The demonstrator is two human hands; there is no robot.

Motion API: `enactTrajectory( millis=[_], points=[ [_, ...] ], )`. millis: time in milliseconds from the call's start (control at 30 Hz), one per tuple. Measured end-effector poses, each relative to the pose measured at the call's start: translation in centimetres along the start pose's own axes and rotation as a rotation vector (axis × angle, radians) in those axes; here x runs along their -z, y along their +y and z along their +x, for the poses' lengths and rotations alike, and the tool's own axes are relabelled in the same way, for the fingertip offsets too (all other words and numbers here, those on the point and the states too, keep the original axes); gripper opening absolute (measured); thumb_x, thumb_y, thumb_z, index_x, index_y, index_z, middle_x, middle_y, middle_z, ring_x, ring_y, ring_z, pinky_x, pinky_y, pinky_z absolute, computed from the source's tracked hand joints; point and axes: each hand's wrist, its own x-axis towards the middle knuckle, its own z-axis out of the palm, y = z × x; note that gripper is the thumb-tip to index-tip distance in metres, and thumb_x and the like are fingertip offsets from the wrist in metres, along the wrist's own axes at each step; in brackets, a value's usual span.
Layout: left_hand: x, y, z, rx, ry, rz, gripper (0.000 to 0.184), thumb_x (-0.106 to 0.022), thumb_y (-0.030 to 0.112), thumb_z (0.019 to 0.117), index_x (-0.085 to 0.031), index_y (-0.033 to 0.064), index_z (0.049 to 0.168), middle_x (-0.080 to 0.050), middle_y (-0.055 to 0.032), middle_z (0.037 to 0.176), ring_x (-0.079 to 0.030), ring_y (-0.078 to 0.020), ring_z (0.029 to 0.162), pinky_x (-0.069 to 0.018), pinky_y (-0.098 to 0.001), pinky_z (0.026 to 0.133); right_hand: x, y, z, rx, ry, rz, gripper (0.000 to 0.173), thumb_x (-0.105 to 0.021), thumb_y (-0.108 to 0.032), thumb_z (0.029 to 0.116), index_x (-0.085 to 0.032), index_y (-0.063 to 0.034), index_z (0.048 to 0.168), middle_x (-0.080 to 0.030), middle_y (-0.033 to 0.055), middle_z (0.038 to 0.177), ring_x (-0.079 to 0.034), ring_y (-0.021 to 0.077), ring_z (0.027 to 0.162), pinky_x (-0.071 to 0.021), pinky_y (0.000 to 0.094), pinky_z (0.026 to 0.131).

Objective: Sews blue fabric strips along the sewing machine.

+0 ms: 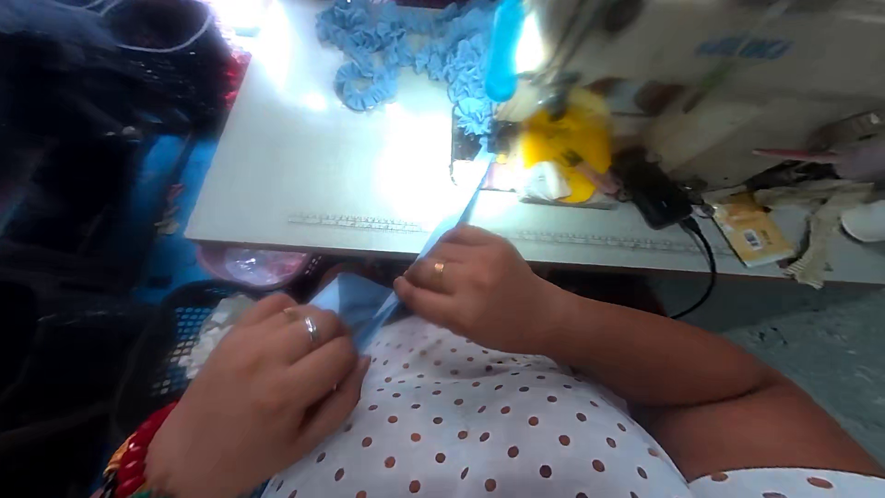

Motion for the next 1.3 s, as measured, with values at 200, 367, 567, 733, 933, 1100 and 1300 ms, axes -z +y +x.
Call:
enactTrajectory(
  millis=[200,367,567,733,933,1100,1300],
  points=[
    [-2.4,-1.1,0.2,-0.077,-0.279,-0.343,0.029,-0.048,0.041,0.1031,-0.065,0.0178,0.096,-0.065,-0.0009,0.084,-0.062,-0.0164,0.081,-0.0464,-0.0353,0.075,2.4,-1.6,-6.7,-0.129,-0.08,0.068,0.021,-0.052,-0.005,0.1018,-0.073,-0.0067,0.102,-0.076,0.009,0.092,-0.073,0.0227,0.084,-0.0595,0.037,0.076],
    [-5.8,-3.4,0.2,-0.01,-0.354,-0.8,0.03,-0.053,0.04,0.1042,-0.066,0.0138,0.101,-0.066,0.0011,0.099,-0.059,-0.0046,0.103,-0.0453,-0.0248,0.093,0.8,-0.8,-11.4,-0.189,-0.124,0.168,0.021,-0.053,-0.004,0.1016,-0.073,-0.0075,0.104,-0.076,0.0098,0.092,-0.074,0.0231,0.086,-0.0603,0.0356,0.074],
    [-6.9,-3.9,1.1,0.09,-0.421,-0.815,0.029,-0.057,0.038,0.1029,-0.065,0.0103,0.101,-0.066,0.0015,0.094,-0.06,0.0029,0.089,-0.0499,-0.014,0.079,-1.9,3.1,-13.1,-0.175,-0.075,0.021,0.021,-0.054,-0.003,0.1013,-0.075,-0.0044,0.103,-0.078,0.0113,0.094,-0.076,0.0236,0.095,-0.0616,0.0374,0.087],
    [-6.9,-4.7,0.5,0.144,-0.464,-0.812,0.03,-0.058,0.038,0.1015,-0.065,0.0116,0.09,-0.065,0.0033,0.093,-0.059,0.0038,0.087,-0.0493,-0.0132,0.075,-3.0,7.1,-12.9,-0.153,-0.018,-0.036,0.019,-0.058,-0.003,0.0978,-0.077,-0.004,0.1,-0.078,0.0125,0.094,-0.076,0.0258,0.097,-0.061,0.0408,0.091],
    [-6.6,-4.4,-0.4,0.28,-0.433,-0.745,0.03,-0.064,0.045,0.0963,-0.067,0.0163,0.101,-0.065,0.0066,0.095,-0.059,0.0052,0.086,-0.0498,-0.0128,0.075,-4.0,11.7,-11.6,-0.221,-0.002,-0.114,0.02,-0.057,0.001,0.0967,-0.076,-0.0029,0.1,-0.078,0.0171,0.098,-0.077,0.0314,0.096,-0.0619,0.0449,0.086],
    [-6.8,-3.7,-0.8,0.402,-0.315,-0.52,0.037,-0.067,0.043,0.0908,-0.061,0.0147,0.114,-0.068,0.0001,0.096,-0.063,-0.0014,0.083,-0.0531,-0.0205,0.071,-4.4,15.0,-10.4,-0.328,-0.03,-0.158,0.022,-0.056,0.002,0.0959,-0.077,-0.0038,0.102,-0.076,0.0196,0.099,-0.075,0.035,0.089,-0.0608,0.048,0.071],
    [-6.4,-3.8,-2.3,0.535,-0.107,-0.554,0.026,-0.057,0.032,0.1011,-0.064,0.0148,0.119,-0.069,0.0047,0.1,-0.064,0.0042,0.084,-0.0543,-0.0154,0.073,-4.9,16.5,-9.3,-0.566,-0.093,-0.239,0.024,-0.056,-0.003,0.0982,-0.076,-0.0061,0.111,-0.075,0.0193,0.112,-0.073,0.0358,0.105,-0.0591,0.0514,0.084]
  ],
)
